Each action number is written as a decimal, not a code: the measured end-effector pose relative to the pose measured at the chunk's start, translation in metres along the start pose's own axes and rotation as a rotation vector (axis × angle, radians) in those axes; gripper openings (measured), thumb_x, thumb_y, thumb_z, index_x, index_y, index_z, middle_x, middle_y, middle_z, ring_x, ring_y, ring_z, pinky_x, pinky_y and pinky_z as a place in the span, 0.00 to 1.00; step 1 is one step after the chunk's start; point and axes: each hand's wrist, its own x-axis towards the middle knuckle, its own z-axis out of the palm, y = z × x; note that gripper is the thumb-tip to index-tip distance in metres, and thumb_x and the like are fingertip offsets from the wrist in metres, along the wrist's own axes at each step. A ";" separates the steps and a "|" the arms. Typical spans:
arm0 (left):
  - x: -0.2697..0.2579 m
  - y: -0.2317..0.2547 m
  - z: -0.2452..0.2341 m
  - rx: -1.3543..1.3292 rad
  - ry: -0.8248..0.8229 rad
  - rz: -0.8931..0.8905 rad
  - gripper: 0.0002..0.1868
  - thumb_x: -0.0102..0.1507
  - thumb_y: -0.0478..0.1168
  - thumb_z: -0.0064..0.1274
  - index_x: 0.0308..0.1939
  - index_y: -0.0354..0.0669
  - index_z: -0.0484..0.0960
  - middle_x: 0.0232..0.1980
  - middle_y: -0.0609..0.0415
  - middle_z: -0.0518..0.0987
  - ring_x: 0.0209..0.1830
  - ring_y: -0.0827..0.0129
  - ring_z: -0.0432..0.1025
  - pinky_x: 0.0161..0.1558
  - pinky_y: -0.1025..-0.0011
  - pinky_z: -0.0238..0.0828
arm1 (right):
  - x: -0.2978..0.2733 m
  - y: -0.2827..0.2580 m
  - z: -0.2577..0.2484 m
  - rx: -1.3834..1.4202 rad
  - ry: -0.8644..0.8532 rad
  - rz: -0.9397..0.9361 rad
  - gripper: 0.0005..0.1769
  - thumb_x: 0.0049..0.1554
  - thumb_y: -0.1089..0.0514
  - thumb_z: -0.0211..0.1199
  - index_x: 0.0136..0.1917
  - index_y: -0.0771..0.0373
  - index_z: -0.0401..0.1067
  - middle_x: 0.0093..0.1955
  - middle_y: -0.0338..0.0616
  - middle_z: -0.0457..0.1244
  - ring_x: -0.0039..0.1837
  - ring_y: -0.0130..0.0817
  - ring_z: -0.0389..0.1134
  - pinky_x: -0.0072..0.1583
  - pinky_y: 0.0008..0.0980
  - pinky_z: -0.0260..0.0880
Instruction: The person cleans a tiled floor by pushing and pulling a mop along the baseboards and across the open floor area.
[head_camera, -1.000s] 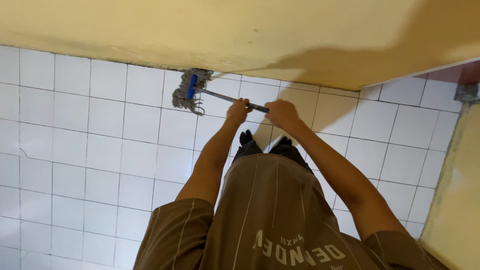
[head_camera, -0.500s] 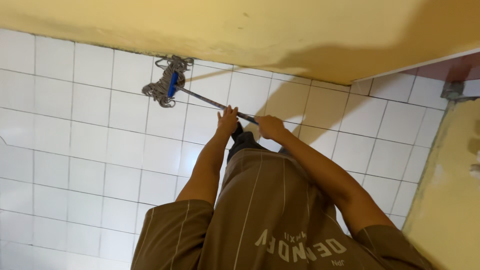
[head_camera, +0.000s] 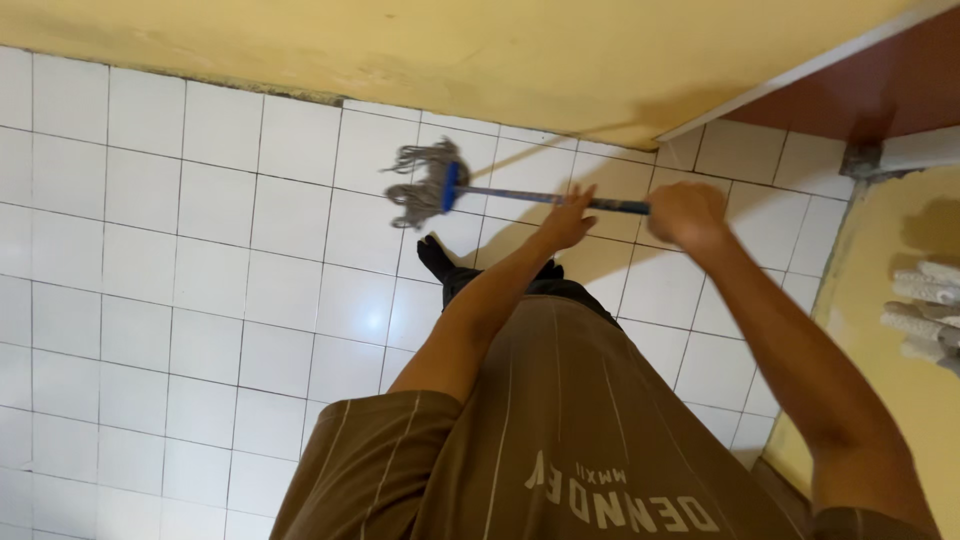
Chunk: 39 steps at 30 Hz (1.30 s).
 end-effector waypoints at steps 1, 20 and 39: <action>0.009 0.016 0.010 -0.014 0.019 0.031 0.39 0.68 0.50 0.52 0.80 0.55 0.51 0.80 0.32 0.53 0.81 0.39 0.49 0.74 0.38 0.38 | -0.009 0.016 -0.009 -0.017 -0.053 0.051 0.14 0.56 0.59 0.56 0.46 0.48 0.83 0.44 0.45 0.73 0.48 0.45 0.75 0.48 0.46 0.73; 0.022 0.047 -0.003 0.152 0.014 0.078 0.13 0.67 0.51 0.52 0.51 0.53 0.76 0.47 0.52 0.80 0.53 0.53 0.75 0.63 0.44 0.63 | -0.031 0.032 -0.009 0.195 0.026 0.140 0.16 0.51 0.56 0.58 0.49 0.45 0.83 0.40 0.45 0.72 0.44 0.48 0.73 0.47 0.47 0.72; -0.096 -0.174 -0.148 0.280 0.009 -0.475 0.27 0.63 0.47 0.59 0.64 0.51 0.70 0.73 0.46 0.62 0.73 0.47 0.59 0.64 0.50 0.66 | 0.105 -0.232 0.073 0.623 -0.325 -0.199 0.15 0.58 0.62 0.52 0.56 0.62 0.74 0.44 0.56 0.72 0.45 0.53 0.79 0.47 0.50 0.80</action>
